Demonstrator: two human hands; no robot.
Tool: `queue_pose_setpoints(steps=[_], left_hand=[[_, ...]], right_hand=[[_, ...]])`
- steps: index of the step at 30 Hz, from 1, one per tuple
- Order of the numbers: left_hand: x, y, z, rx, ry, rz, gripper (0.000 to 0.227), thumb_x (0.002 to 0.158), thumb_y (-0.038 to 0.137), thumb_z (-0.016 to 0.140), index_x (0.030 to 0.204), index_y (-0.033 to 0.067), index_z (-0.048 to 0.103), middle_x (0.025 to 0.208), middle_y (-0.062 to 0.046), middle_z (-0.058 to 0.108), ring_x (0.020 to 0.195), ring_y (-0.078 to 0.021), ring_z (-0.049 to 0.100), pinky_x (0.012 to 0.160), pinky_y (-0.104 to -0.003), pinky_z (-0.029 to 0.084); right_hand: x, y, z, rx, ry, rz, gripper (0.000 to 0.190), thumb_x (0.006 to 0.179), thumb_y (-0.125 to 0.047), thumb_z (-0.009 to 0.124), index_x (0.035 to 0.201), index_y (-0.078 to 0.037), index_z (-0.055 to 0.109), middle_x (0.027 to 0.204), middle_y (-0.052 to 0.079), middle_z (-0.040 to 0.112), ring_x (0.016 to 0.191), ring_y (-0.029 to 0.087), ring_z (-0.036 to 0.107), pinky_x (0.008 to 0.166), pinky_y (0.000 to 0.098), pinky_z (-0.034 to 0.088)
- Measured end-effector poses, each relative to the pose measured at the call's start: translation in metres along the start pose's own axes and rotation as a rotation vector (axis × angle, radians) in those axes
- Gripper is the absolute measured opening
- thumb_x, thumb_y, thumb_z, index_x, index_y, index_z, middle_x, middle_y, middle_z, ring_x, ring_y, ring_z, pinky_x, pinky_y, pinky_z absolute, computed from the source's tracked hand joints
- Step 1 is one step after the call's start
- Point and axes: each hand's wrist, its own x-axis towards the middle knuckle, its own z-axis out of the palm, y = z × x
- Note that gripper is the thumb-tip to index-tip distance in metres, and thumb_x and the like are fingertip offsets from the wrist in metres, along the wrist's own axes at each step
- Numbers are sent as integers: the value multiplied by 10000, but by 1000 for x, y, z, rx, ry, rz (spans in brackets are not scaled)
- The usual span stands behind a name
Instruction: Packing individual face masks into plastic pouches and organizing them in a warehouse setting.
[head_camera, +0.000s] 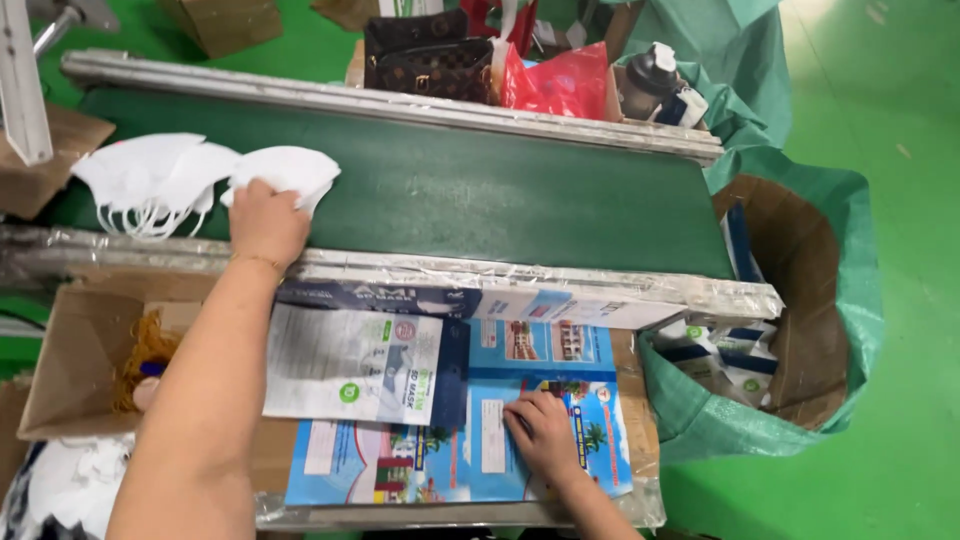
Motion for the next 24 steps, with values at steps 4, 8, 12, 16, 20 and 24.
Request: queue_pose_setpoints(steps=[4, 8, 12, 16, 20, 24], left_hand=[[2, 31, -19, 165, -94, 84, 387, 805, 338, 704, 1054, 43, 734, 1180, -212, 630, 1035, -441, 601, 846, -514, 531], [15, 15, 45, 200, -136, 96, 449, 762, 260, 720, 1159, 51, 701, 1136, -180, 667, 1034, -399, 637, 837, -484, 564], [2, 52, 4, -24, -88, 105, 329, 926, 165, 684, 1242, 75, 682, 1108, -170, 728, 1008, -346, 699, 859, -452, 572], [-65, 117, -52, -1371, -578, -92, 470, 874, 48, 679, 1339, 21, 615, 1147, -89, 733, 994, -152, 691, 875, -329, 575], [-160, 154, -46, -1567, -890, -142, 506, 887, 49, 677, 1382, 35, 571, 1184, -41, 716, 1041, -107, 670, 916, -302, 565], [-219, 169, -19, -1336, -756, -4, 517, 907, 112, 693, 1399, 23, 560, 1262, -111, 676, 1147, -184, 617, 986, -343, 509]], right_hand=[[0, 1, 0, 11, -8, 23, 126, 801, -142, 786, 906, -81, 750, 953, 82, 683, 904, 292, 636, 806, 405, 478], [2, -7, -5, 31, -11, 26, 119, 807, -130, 777, 913, -81, 751, 950, 81, 683, 911, 293, 635, 808, 415, 479], [-9, 22, 7, 84, -29, 48, 123, 818, -149, 786, 918, -82, 757, 978, 67, 708, 961, 281, 653, 862, 394, 492], [-2, 63, -1, 587, -264, 470, 353, 916, -215, 690, 1243, -83, 705, 1189, 54, 722, 1106, 222, 674, 984, 347, 520], [50, -21, -47, 1471, -195, 494, 699, 901, -353, 697, 1493, -92, 432, 1483, 30, 531, 1338, 195, 541, 1099, 360, 442], [41, -22, -34, 1179, -185, 561, 680, 886, -246, 751, 1474, -65, 460, 1411, 111, 583, 1293, 227, 576, 1092, 382, 458]])
